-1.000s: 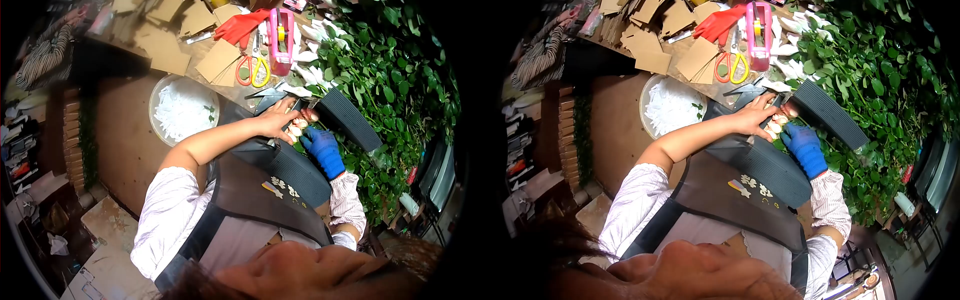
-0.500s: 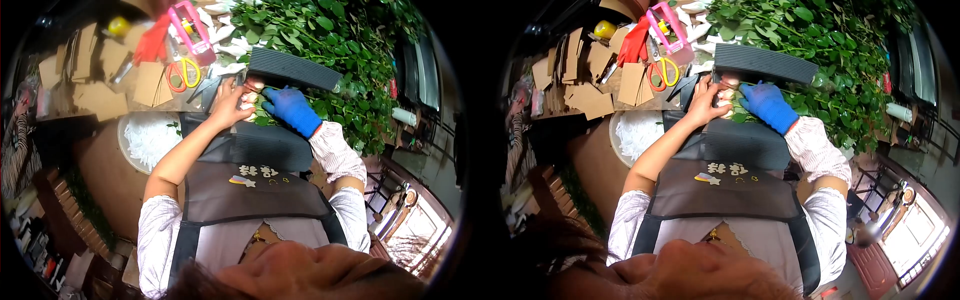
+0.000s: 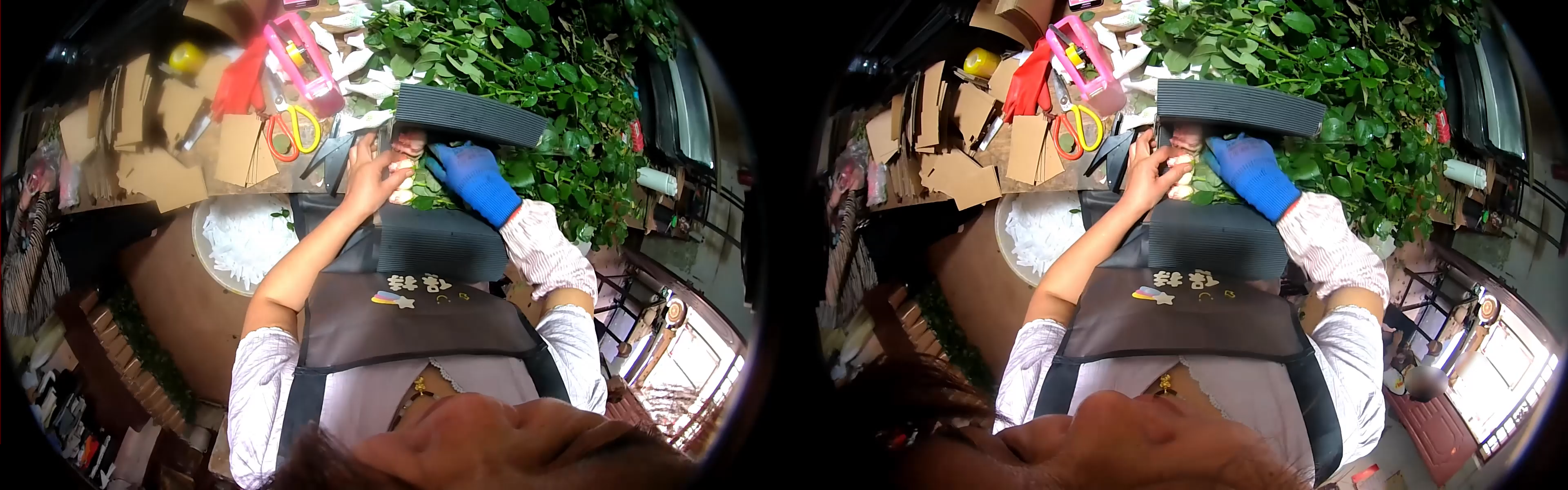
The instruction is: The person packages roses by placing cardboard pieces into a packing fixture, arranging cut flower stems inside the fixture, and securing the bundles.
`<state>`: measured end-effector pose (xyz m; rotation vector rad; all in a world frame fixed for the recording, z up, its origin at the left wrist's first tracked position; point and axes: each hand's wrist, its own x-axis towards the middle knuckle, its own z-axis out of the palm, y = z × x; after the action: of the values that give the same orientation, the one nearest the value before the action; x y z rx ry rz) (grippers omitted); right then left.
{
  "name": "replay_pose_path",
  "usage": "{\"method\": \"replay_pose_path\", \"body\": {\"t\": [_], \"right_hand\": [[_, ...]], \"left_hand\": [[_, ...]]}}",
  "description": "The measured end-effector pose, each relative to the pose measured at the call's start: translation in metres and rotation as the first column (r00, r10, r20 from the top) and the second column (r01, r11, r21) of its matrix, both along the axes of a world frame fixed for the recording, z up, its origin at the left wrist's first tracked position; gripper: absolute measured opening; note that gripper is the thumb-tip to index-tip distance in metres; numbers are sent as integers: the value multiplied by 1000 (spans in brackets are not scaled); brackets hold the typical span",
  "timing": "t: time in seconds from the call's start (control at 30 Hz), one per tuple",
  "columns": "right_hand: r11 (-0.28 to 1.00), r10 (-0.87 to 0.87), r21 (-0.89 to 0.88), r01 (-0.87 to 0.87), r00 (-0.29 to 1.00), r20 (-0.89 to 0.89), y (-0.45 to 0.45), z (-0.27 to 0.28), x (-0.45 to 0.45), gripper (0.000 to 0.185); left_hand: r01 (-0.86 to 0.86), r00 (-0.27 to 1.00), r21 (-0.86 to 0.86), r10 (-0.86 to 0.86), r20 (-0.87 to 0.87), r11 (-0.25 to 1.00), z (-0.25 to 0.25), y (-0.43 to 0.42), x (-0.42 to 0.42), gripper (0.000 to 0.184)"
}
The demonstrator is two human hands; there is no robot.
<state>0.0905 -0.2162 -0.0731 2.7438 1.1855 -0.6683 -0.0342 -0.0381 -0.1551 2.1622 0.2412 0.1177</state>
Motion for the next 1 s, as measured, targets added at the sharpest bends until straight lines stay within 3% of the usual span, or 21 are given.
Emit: {"method": "replay_pose_path", "body": {"t": [0.07, 0.13, 0.23, 0.27, 0.37, 0.5, 0.53, 0.63, 0.67, 0.8, 0.9, 1.0], "right_hand": [[1000, -5, 25, 5, 1000, -3, -1, -36, 12, 34], [1000, -6, 31, 7, 999, -40, 4, -23, 14, 36], [1000, -25, 3, 26, 992, -124, 6, -21, 13, 37], [999, -39, -12, 38, 988, -151, 4, -23, 14, 37], [986, 55, 158, -55, 998, 8, -7, -40, 8, 36], [987, 61, 149, -61, 998, 6, -6, -41, 6, 32], [993, 37, 110, -35, 999, -16, -3, -35, 6, 32], [967, 11, 255, 18, 994, -111, -8, 5, 7, 34], [895, -145, 379, 233, 958, -247, -10, 4, 7, 38], [947, -165, 279, 158, 986, 1, -1, 3, 5, 42], [973, -147, 177, 147, 989, -9, 11, 3, 7, 42], [981, -87, 177, 75, 994, 60, 15, -8, 7, 41]], "left_hand": [[-4, 1000, -14, 4, -8, 1000, 0, 2, 2, 59], [-11, 998, -58, 7, -66, 998, 8, 3, 5, 77], [-6, 999, -8, 6, 35, 1000, 8, 4, 6, 78], [0, 999, -26, 1, 36, 1000, 7, 5, 7, 75], [69, 998, 119, -68, -14, 991, 1, 6, 11, 75], [-12, 996, -145, -1, -90, 989, -5, 8, 29, 57], [-76, 996, -77, 72, -46, 994, -1, 4, 31, 46], [-93, 995, -10, 93, -42, 996, 9, -2, 31, 40], [-110, 993, -19, 110, -33, 994, 10, -3, 31, 36], [-61, 996, -62, 65, 56, 996, -1, -1, 32, 36], [-43, 993, -85, 52, 105, 995, -7, -1, 30, 34], [-53, 998, -145, 57, 22, 988, -7, -1, 28, 33]]}}
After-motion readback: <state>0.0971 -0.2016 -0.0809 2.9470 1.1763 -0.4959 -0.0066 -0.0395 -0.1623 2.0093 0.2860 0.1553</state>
